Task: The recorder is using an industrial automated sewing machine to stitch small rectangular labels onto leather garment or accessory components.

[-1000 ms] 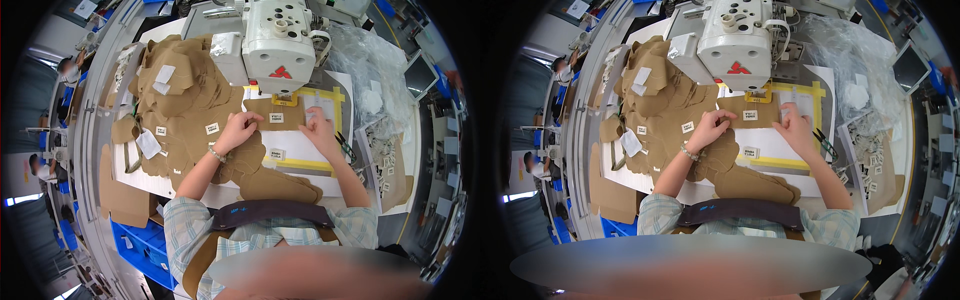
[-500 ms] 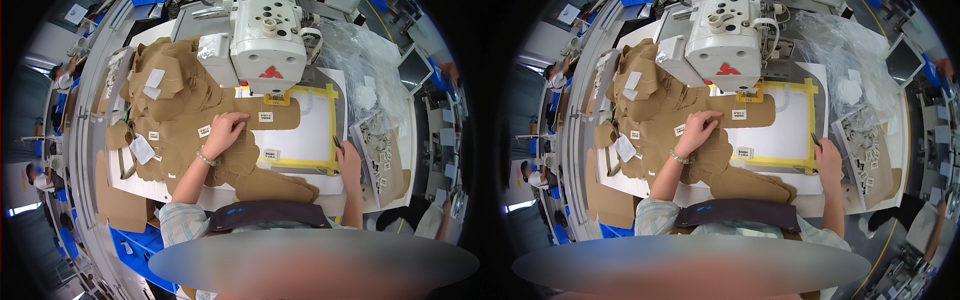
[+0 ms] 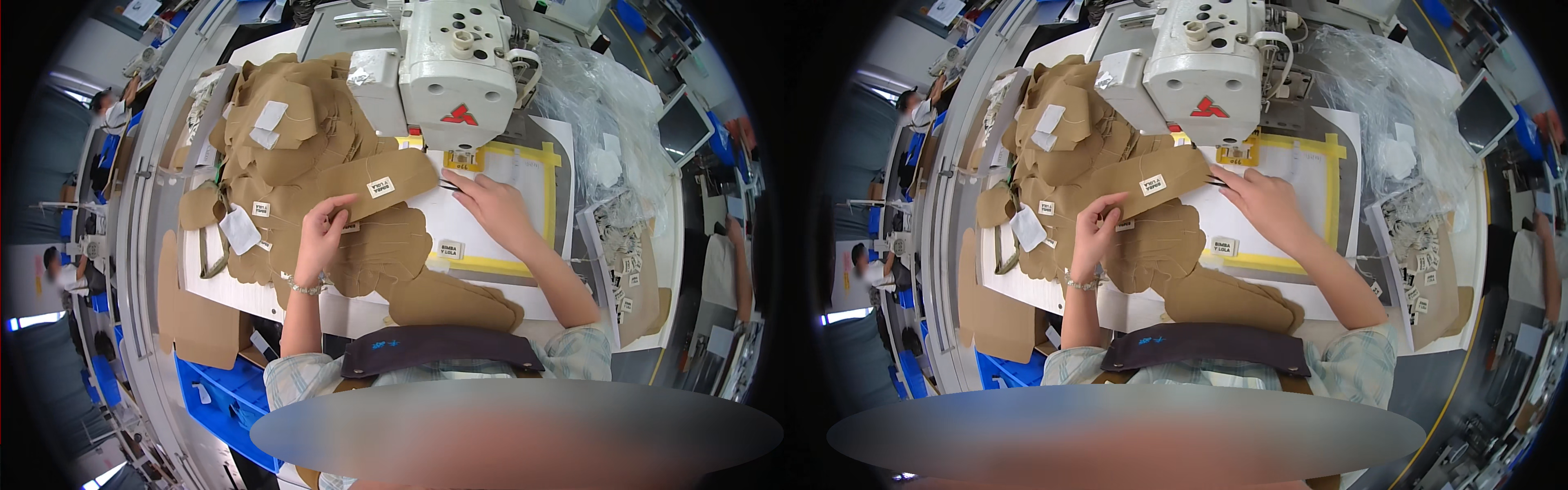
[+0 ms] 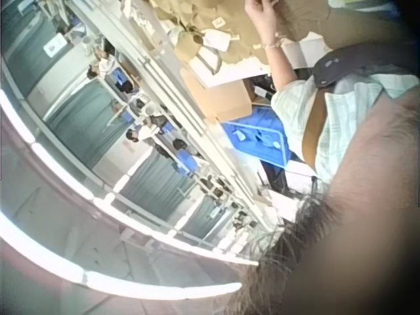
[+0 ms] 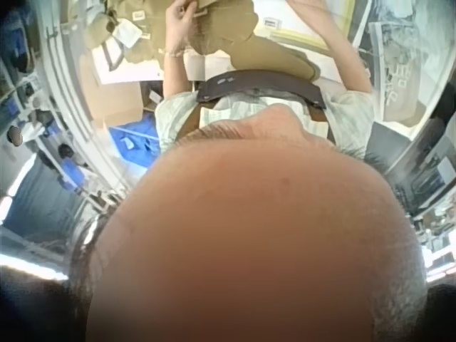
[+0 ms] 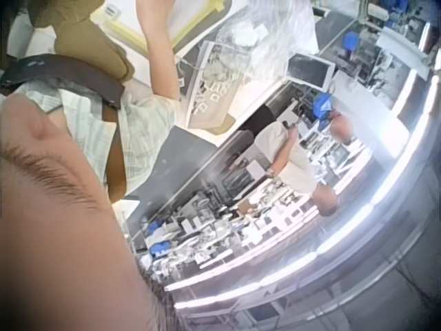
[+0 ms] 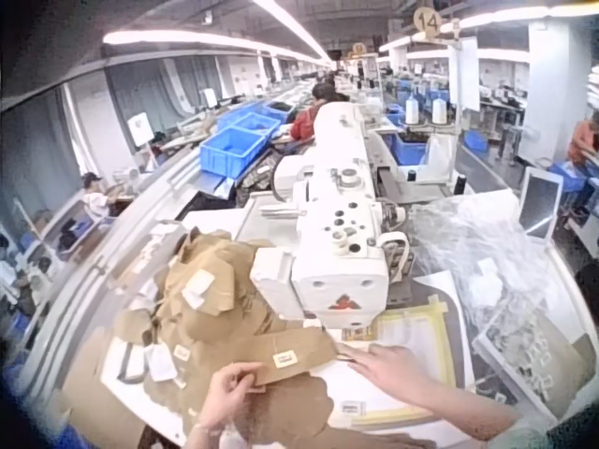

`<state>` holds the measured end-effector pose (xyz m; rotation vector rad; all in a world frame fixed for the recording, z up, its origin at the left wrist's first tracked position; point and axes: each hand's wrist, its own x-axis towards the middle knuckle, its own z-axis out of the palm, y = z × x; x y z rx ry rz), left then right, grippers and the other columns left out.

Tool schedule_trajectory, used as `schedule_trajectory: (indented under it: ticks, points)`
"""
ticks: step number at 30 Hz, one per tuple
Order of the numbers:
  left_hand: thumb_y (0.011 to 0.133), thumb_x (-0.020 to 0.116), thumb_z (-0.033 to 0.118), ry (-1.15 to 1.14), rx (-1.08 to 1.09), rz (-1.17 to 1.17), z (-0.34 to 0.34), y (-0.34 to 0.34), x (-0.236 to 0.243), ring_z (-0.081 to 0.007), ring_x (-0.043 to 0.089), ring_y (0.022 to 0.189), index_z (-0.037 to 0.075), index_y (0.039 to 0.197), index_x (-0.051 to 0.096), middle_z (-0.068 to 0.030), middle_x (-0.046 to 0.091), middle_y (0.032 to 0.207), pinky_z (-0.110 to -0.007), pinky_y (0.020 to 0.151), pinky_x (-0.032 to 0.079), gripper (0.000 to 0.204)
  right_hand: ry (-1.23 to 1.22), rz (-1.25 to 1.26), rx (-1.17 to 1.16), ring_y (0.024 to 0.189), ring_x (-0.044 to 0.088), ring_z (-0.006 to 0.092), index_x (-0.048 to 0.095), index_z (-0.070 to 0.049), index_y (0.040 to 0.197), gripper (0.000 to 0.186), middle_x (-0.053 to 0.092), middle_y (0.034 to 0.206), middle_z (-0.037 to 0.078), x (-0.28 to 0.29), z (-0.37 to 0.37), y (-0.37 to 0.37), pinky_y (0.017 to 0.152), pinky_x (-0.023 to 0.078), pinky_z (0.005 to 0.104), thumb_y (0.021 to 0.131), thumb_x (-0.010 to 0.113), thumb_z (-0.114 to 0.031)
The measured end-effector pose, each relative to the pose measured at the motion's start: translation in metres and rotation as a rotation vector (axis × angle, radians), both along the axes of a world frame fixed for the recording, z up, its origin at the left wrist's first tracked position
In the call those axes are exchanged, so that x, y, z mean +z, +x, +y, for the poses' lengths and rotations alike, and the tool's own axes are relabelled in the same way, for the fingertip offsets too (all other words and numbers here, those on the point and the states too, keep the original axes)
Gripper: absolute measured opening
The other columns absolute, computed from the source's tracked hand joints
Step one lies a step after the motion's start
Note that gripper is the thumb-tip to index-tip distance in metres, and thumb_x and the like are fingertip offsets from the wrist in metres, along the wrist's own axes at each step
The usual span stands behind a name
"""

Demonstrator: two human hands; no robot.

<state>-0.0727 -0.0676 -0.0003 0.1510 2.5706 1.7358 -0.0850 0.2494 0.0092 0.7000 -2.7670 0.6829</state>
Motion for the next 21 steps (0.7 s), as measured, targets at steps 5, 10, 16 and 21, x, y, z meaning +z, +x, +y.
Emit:
schedule_trajectory:
  ticks: [5, 10, 16, 21]
  points:
    - [0.09, 0.056, -0.002, 0.02, 0.021, -0.012, -0.023, 0.006, 0.002, -0.0069, 0.055, 0.08, 0.0, 0.114, 0.067, -0.0011, 0.065, 0.09, -0.023, 0.075, 0.046, 0.027, 0.264, 0.22, -0.059, 0.058, 0.059, 0.0171, 0.062, -0.021, 0.127, 0.039, 0.056, 0.078, 0.003, -0.019, -0.021, -0.019, 0.054, 0.048, 0.0314, 0.089, 0.065, -0.028]
    - [0.089, 0.057, -0.002, -0.001, 0.002, 0.016, -0.029, 0.006, 0.002, -0.0089, 0.055, 0.08, 0.001, 0.115, 0.067, -0.0028, 0.066, 0.089, -0.024, 0.076, 0.046, 0.028, 0.328, 0.329, -0.028, 0.058, 0.06, 0.015, 0.066, -0.014, 0.12, 0.041, 0.058, 0.081, 0.002, -0.038, -0.028, -0.033, 0.053, 0.047, 0.0279, 0.079, 0.067, -0.015]
    - [0.088, 0.058, -0.002, -0.09, -0.018, 0.115, -0.03, 0.0, 0.008, -0.0138, 0.051, 0.074, 0.003, 0.115, 0.068, -0.0049, 0.062, 0.083, -0.028, 0.072, 0.043, 0.029, 0.385, 0.26, -0.009, 0.06, 0.062, 0.015, 0.069, -0.011, 0.112, 0.035, 0.058, 0.081, 0.001, -0.047, -0.031, -0.043, 0.051, 0.047, 0.0295, 0.077, 0.067, -0.009]
    - [0.085, 0.065, 0.007, -0.545, 0.072, 0.172, -0.051, -0.003, -0.001, -0.0203, 0.052, 0.075, 0.008, 0.122, 0.063, -0.0053, 0.058, 0.081, -0.035, 0.076, 0.039, 0.037, 0.266, 0.328, -0.011, 0.054, 0.06, 0.0168, 0.068, -0.009, 0.113, 0.035, 0.058, 0.079, 0.002, -0.03, -0.014, -0.03, 0.05, 0.048, 0.0299, 0.078, 0.068, -0.014]
